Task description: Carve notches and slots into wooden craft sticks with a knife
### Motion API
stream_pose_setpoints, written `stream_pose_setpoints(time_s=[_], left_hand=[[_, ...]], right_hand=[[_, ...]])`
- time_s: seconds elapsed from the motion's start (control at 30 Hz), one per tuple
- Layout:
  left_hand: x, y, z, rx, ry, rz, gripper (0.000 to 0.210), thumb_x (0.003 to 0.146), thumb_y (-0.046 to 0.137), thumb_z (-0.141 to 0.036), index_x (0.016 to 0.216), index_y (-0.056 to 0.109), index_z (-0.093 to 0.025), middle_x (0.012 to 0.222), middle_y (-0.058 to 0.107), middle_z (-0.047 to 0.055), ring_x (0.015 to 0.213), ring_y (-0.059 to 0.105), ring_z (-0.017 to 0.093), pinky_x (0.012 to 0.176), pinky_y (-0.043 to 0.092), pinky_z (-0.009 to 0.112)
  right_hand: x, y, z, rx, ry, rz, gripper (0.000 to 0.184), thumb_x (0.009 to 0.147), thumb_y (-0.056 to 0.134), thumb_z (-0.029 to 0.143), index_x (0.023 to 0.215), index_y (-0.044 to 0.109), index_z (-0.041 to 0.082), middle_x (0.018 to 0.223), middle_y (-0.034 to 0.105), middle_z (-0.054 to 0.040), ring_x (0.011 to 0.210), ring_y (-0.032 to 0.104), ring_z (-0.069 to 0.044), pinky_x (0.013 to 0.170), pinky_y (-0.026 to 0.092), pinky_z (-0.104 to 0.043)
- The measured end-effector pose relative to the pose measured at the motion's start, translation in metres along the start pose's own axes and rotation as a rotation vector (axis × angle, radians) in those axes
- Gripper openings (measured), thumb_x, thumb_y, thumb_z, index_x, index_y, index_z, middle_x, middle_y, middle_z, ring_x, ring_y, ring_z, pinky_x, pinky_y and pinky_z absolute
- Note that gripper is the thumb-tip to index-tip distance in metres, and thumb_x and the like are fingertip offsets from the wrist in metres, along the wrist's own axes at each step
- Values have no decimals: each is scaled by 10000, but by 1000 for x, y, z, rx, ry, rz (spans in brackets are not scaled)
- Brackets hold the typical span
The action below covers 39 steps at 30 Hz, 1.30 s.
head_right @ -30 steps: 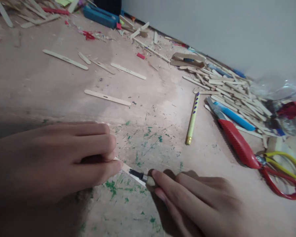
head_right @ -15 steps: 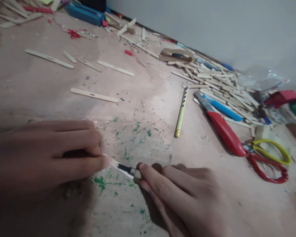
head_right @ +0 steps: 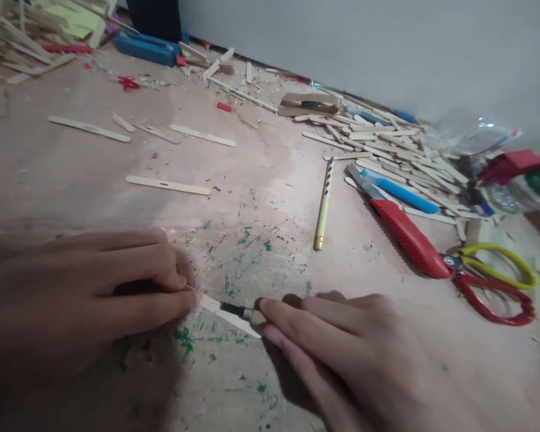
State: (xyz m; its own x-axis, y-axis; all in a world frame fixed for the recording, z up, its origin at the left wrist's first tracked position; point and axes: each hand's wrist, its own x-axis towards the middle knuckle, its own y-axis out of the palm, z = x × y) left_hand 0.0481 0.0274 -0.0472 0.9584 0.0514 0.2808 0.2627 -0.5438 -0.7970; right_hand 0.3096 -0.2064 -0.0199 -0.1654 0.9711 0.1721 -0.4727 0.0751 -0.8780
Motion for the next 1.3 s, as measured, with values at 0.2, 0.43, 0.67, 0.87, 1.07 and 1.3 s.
stream_pose_setpoints(time_s=[0.2, 0.43, 0.67, 0.87, 1.07, 1.3], left_hand=[[0, 3, -1, 21, -4, 5, 394, 1332, 588, -237, 949, 679, -258, 1043, 749, -59, 927, 699, 164, 788, 503, 335], [-1, 3, -2, 24, 12, 1, 398, 1343, 585, -252, 957, 677, -265, 1038, 742, -56, 902, 683, 167, 748, 480, 355], [1, 0, 1, -3, 47, 7, 330, 1262, 636, -140, 959, 686, -260, 1025, 757, -44, 915, 698, 173, 798, 534, 332], [2, -6, 0, 107, 133, 49, 397, 1258, 507, -66, 976, 736, -226, 1011, 743, 7, 887, 686, 186, 782, 522, 353], [6, -7, 1, 135, 172, 51, 471, 1251, 458, -34, 977, 796, -216, 994, 730, 20, 885, 664, 195, 755, 511, 363], [6, -8, -3, 116, 185, 52, 474, 1260, 465, -33, 999, 827, -192, 1020, 717, 22, 896, 631, 185, 749, 505, 360]], right_hand=[[-2, 8, -5, 109, 0, -7, 510, 1348, 559, 208, 1810, 708, 364, 1172, 995, -47, 885, 969, -263, 545, 671, -327], [0, 6, 2, 102, 39, 20, 396, 1370, 524, 261, 1515, 880, 353, 1095, 983, -37, 865, 964, -258, 549, 686, -311], [9, 13, 12, 148, 37, -53, 341, 1345, 561, 146, 1428, 873, 256, 986, 934, -35, 784, 931, -207, 562, 673, -296], [11, 13, 13, 216, 99, -42, 358, 1354, 567, 209, 1286, 908, 294, 893, 900, -31, 784, 929, -231, 529, 637, -281], [9, 11, 10, 221, 102, -2, 367, 1333, 571, 188, 1322, 911, 325, 919, 914, -16, 893, 968, -248, 555, 662, -273], [0, 4, 1, 118, 86, -5, 415, 1348, 584, 281, 1618, 882, 387, 1169, 1000, -44, 912, 985, -275, 573, 717, -298]])
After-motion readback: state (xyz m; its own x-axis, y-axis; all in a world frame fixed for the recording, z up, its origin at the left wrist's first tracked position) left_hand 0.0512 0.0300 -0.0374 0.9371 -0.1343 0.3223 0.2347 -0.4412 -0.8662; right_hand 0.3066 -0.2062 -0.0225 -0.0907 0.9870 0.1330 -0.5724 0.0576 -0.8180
